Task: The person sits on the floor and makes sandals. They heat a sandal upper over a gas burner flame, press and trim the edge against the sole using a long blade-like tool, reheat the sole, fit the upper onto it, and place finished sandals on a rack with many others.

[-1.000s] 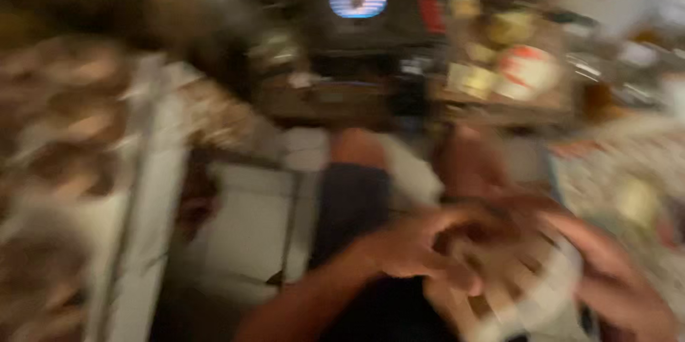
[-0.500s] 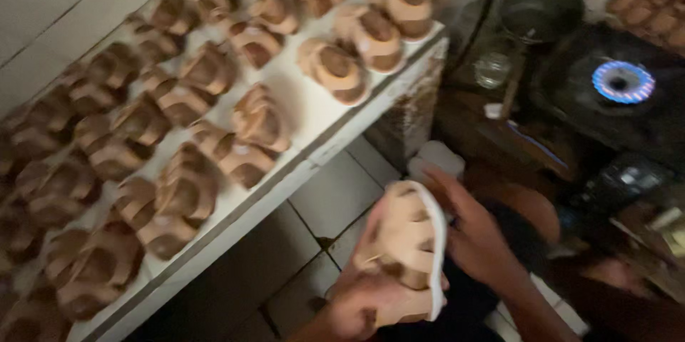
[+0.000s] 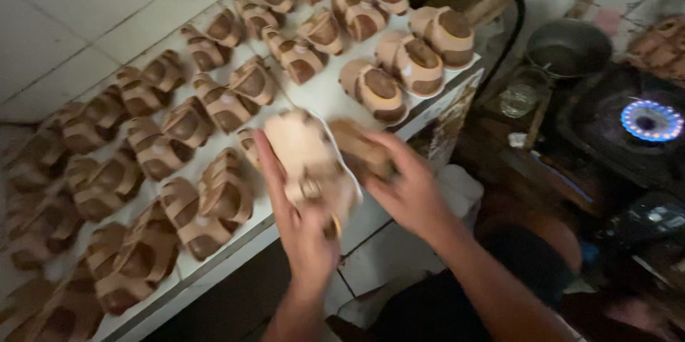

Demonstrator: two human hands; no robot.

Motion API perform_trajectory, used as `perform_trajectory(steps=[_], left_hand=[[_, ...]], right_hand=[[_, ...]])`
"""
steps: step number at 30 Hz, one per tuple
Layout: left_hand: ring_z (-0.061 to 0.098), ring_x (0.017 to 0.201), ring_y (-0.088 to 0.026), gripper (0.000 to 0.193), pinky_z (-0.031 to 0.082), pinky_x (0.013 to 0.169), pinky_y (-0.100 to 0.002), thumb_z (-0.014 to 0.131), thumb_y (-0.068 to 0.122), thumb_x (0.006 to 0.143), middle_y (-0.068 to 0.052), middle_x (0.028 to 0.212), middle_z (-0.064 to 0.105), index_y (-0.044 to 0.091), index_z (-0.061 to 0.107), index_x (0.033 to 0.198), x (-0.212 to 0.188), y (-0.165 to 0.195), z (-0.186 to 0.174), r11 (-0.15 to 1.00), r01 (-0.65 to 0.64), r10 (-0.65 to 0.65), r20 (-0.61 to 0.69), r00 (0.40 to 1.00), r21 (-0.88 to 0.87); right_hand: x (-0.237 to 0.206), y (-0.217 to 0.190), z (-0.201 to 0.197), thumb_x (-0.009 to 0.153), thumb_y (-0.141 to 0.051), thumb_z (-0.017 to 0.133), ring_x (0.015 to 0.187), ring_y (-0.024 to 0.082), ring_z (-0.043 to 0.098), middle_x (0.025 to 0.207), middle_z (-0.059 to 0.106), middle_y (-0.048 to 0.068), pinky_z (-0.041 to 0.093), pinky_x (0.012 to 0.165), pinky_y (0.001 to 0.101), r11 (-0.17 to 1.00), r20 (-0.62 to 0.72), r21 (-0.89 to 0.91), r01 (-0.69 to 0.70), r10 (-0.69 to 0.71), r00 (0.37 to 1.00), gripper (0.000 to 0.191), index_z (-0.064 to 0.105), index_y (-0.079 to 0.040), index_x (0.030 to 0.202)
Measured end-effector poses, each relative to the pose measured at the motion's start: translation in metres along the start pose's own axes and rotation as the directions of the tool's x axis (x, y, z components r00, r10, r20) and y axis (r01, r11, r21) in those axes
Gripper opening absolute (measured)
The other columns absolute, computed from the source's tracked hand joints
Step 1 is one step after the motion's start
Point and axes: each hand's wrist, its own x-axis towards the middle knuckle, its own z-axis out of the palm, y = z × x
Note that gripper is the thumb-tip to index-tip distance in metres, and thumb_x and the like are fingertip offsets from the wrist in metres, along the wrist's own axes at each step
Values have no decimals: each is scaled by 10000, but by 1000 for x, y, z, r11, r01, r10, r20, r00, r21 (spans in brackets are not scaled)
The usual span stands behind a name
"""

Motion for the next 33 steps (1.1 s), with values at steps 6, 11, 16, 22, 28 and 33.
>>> perform_trajectory(steps=[6,11,16,22,28,33], left_hand=[[302,1495,-343,765,294,1166,-411,581,189,1006,-231,1721,190,53,219,1665,56,-74,28,805,-126,190,-50,980,579],[240,1590,-314,709,176,1275,-395,567,341,1082,-227,1710,248,-17,281,1623,65,-109,38,833,-91,173,-99,980,546],[346,1538,-290,725,220,1261,-384,607,346,1035,-191,1663,362,-30,326,1587,75,-103,44,869,-33,114,-134,984,493],[275,1643,-292,584,171,1376,-386,546,114,1132,-200,1721,314,-26,286,1636,49,-82,62,781,-436,471,37,881,448],[640,1250,-325,332,513,1102,-408,642,70,1026,-212,1324,635,-13,580,1342,7,-131,102,764,-590,347,605,716,261],[751,986,-272,357,581,862,-384,655,229,1005,-139,1090,757,76,670,1327,15,-250,152,769,-164,-465,717,519,617]], right_hand=[[-145,42,-109,890,-252,700,1179,236,606,1312,612,132,496,1016,397,869,-390,438,-231,415,822,688,489,-3,1495],[-190,50,-170,1095,-700,414,1072,275,586,1247,574,113,432,913,491,407,-292,870,-280,881,372,796,482,-68,1575],[-200,39,-189,1022,-667,394,1242,348,597,1388,597,127,493,972,578,455,-348,788,-415,885,310,790,437,-112,1582],[-186,39,-225,969,-641,390,1229,372,592,1349,616,176,474,984,540,325,-255,784,-530,945,204,782,461,-130,1556],[-190,83,-291,1111,-656,417,1107,289,603,1301,600,139,507,918,415,648,-369,699,-302,689,624,758,480,-47,1557],[-201,125,-319,1201,-531,441,1049,333,633,1248,603,185,558,989,450,497,-462,861,106,679,571,607,521,2,1481]])
